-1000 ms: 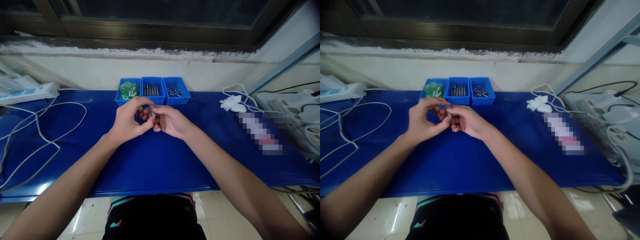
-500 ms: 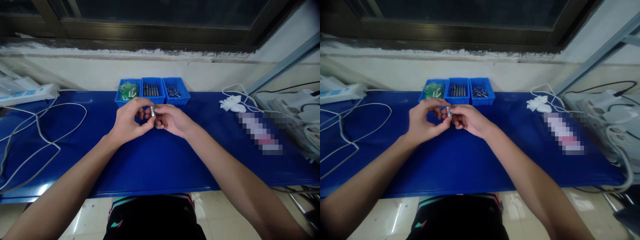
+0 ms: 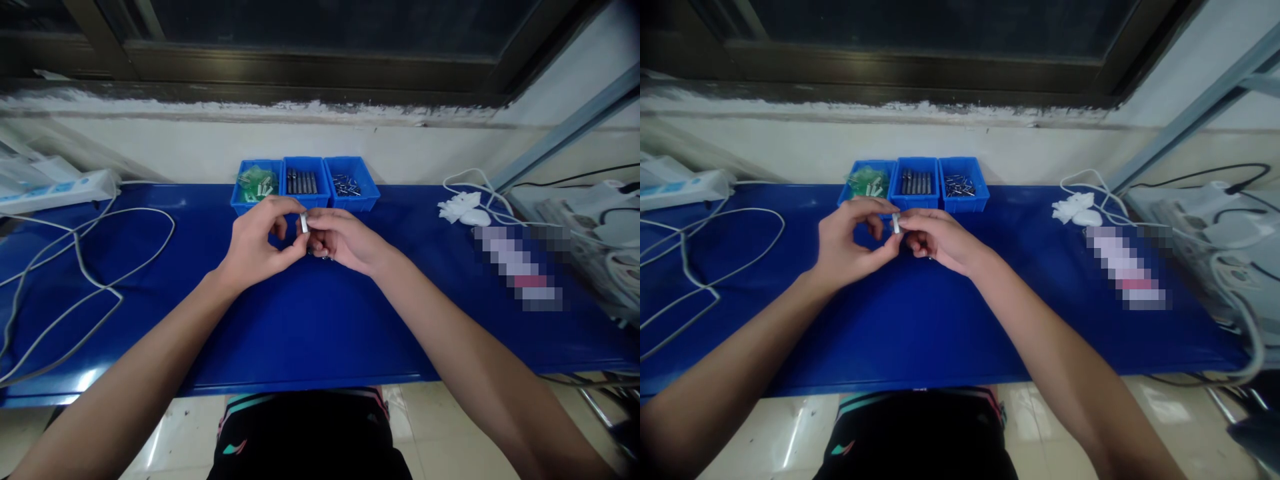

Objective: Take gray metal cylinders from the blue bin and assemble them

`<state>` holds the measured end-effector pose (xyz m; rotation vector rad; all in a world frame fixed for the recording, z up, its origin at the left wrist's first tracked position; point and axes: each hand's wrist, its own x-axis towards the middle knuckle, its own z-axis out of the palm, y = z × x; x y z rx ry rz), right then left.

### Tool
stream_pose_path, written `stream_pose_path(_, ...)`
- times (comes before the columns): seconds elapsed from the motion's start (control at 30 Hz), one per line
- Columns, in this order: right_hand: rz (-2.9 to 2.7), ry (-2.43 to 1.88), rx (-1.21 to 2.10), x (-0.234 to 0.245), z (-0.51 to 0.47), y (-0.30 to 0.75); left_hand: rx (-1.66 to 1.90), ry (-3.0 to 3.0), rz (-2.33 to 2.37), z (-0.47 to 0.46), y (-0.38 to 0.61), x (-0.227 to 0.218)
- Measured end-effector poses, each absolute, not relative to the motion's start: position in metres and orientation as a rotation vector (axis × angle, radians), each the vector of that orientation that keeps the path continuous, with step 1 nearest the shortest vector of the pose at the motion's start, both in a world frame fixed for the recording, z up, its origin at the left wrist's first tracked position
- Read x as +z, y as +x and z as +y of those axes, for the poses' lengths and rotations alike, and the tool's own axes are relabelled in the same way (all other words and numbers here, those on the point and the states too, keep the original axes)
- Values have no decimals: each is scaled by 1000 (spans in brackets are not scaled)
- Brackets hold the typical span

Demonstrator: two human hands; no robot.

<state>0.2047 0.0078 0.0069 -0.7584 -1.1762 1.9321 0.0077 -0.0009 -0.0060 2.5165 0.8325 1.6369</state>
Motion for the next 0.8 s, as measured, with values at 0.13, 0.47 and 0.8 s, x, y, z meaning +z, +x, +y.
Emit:
stream_pose_path(0.13, -1211, -770, 1921, 7, 8, 206, 1625, 2525, 839, -1, 7, -6)
stream_pose_path(0.47, -1212, -808, 1823, 11, 10, 206, 1693, 2476, 846, 2, 5, -8)
stream_pose_path(0.8, -1583, -1209, 1052, 80, 81, 229, 1751, 2479, 971, -3, 7, -4)
